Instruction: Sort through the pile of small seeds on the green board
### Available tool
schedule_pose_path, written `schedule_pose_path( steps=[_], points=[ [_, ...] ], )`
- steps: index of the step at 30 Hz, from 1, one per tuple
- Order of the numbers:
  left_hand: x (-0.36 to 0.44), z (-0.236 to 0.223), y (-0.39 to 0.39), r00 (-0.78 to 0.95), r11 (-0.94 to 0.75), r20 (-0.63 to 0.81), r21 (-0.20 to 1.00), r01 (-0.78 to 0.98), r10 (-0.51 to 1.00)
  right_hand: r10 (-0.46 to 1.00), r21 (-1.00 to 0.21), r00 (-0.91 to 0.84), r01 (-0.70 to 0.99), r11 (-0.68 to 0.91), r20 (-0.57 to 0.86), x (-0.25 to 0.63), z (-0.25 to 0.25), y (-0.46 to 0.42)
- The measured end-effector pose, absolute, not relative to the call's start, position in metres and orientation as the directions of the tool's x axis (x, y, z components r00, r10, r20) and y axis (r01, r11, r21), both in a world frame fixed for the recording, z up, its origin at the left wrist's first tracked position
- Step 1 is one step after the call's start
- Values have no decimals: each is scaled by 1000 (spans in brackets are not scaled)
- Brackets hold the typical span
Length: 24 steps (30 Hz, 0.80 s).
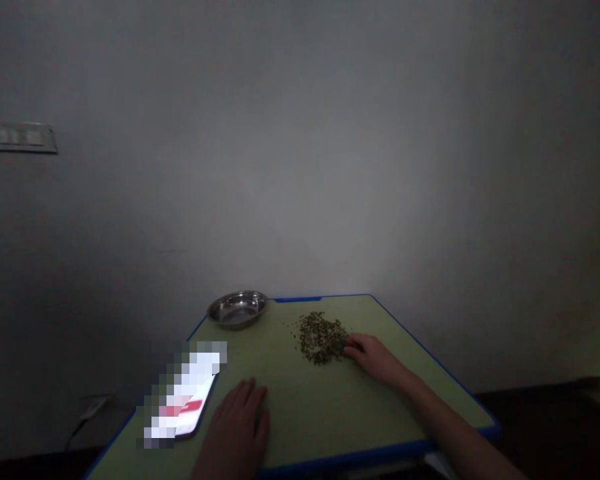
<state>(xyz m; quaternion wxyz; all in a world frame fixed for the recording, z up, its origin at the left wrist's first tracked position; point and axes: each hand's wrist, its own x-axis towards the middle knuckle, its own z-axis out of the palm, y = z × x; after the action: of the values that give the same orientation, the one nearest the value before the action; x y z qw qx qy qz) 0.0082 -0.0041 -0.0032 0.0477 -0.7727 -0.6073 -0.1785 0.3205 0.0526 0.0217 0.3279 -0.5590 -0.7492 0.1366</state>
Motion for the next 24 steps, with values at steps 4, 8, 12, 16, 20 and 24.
schedule_pose_path(
  steps=[4,8,12,16,20,24],
  points=[
    [9,1,-7,199,-249,301,140,958,933,924,-559,-107,769,312,368,320,19,63],
    [11,5,-10,191,-228,249,128,965,950,922,-538,-81,791,290,378,322,22,68],
    [12,6,-11,195,-234,250,136,963,948,918,-547,-75,783,296,390,325,24,67],
    [12,4,-10,201,-251,284,154,955,938,920,-551,-103,773,314,379,325,23,62],
    [11,0,-8,204,-272,328,176,946,922,925,-545,-105,781,304,365,322,23,58],
    [9,-4,-7,203,-273,337,175,946,919,932,-550,-83,787,279,354,320,22,58]
  ],
)
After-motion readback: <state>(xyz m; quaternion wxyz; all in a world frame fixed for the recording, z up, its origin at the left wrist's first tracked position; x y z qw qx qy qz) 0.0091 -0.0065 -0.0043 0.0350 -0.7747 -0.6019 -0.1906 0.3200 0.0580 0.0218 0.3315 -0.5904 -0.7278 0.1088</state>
